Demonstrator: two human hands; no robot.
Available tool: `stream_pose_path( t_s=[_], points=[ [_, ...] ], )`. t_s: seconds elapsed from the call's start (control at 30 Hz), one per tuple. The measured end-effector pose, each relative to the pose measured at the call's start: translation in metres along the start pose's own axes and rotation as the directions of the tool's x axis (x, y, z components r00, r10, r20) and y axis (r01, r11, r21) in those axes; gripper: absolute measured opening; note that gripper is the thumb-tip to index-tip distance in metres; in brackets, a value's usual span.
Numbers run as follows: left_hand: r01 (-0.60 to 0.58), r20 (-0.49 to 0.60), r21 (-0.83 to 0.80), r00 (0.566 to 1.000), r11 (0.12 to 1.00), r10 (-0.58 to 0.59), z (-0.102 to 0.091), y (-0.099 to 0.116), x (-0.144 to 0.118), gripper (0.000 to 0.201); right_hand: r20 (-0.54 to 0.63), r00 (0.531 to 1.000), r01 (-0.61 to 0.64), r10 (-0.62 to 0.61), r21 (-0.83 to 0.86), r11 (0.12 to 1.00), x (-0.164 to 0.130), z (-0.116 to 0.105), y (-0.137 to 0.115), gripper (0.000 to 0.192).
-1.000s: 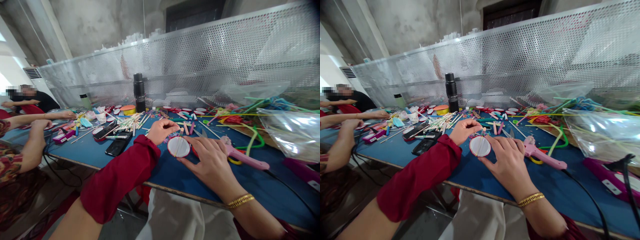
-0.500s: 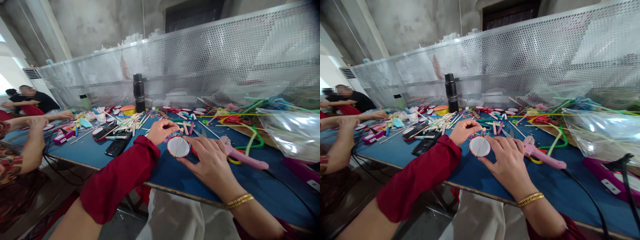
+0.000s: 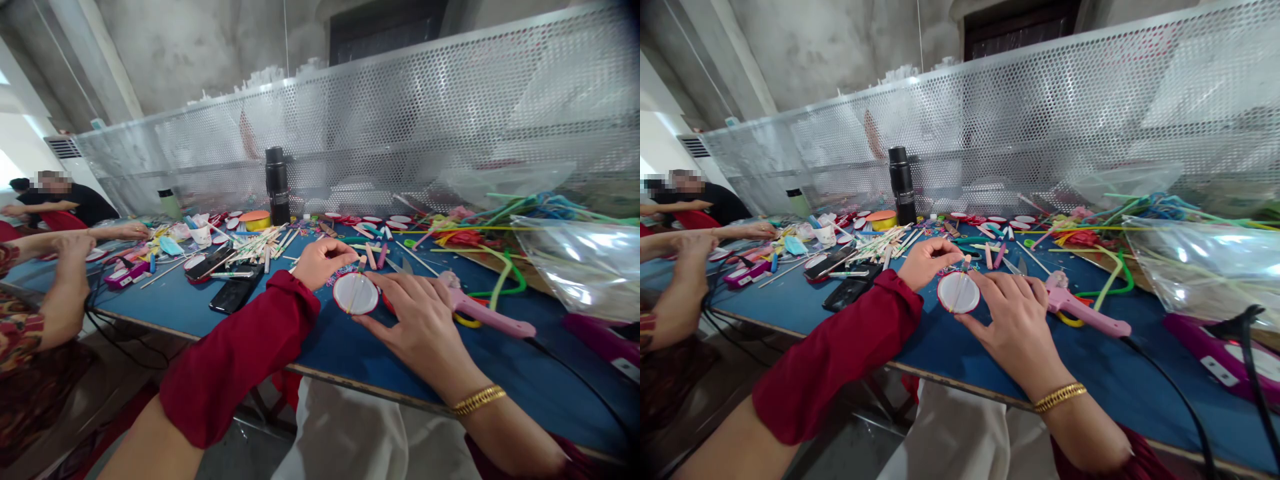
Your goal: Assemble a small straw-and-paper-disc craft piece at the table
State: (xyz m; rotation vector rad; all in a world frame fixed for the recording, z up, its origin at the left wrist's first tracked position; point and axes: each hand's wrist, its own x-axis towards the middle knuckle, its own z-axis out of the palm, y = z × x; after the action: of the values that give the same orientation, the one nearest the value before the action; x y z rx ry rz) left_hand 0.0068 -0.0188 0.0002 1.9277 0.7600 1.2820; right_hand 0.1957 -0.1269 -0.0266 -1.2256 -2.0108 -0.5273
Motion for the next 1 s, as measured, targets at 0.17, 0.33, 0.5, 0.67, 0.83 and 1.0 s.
stream_pose_path(
  t_s=[0.17, 0.33, 0.5, 0.67, 0.83, 1.0],
  points=[
    [0.008, 0.006, -0.008, 1.000, 1.000, -0.008, -0.0001, 0.0008, 0.0000, 0.024, 0.006, 1.000, -0.002, 0.002, -0.001, 1.000, 0.0000, -0.0001, 0.0002, 0.050],
    [0.014, -0.003, -0.030, 1.000, 0.999, -0.014, 0.0001, 0.0013, 0.0002, 0.031, 0.001, 1.000, -0.003, 0.003, -0.008, 1.000, 0.0001, -0.0005, 0.0004, 0.049],
    [0.008, -0.018, -0.044, 1.000, 0.999, -0.009, 0.0000, -0.0008, 0.0011, 0.037, -0.010, 1.000, 0.004, -0.004, -0.024, 1.000, -0.0003, 0.0002, 0.0015, 0.050],
    [0.007, -0.030, -0.044, 1.000, 0.999, -0.008, 0.0001, -0.0026, 0.0013, 0.039, -0.011, 1.000, 0.002, -0.002, -0.024, 1.000, -0.0003, 0.0004, 0.0016, 0.050],
    [0.016, -0.027, -0.032, 0.999, 0.999, -0.017, 0.0001, -0.0024, 0.0011, 0.040, -0.004, 1.000, -0.002, 0.002, -0.023, 1.000, -0.0004, 0.0004, 0.0013, 0.051],
    [0.038, -0.021, -0.043, 0.999, 0.998, -0.039, -0.0006, -0.0028, 0.0012, 0.042, -0.002, 1.000, -0.006, 0.006, -0.024, 1.000, -0.0012, 0.0009, 0.0020, 0.051]
  ],
)
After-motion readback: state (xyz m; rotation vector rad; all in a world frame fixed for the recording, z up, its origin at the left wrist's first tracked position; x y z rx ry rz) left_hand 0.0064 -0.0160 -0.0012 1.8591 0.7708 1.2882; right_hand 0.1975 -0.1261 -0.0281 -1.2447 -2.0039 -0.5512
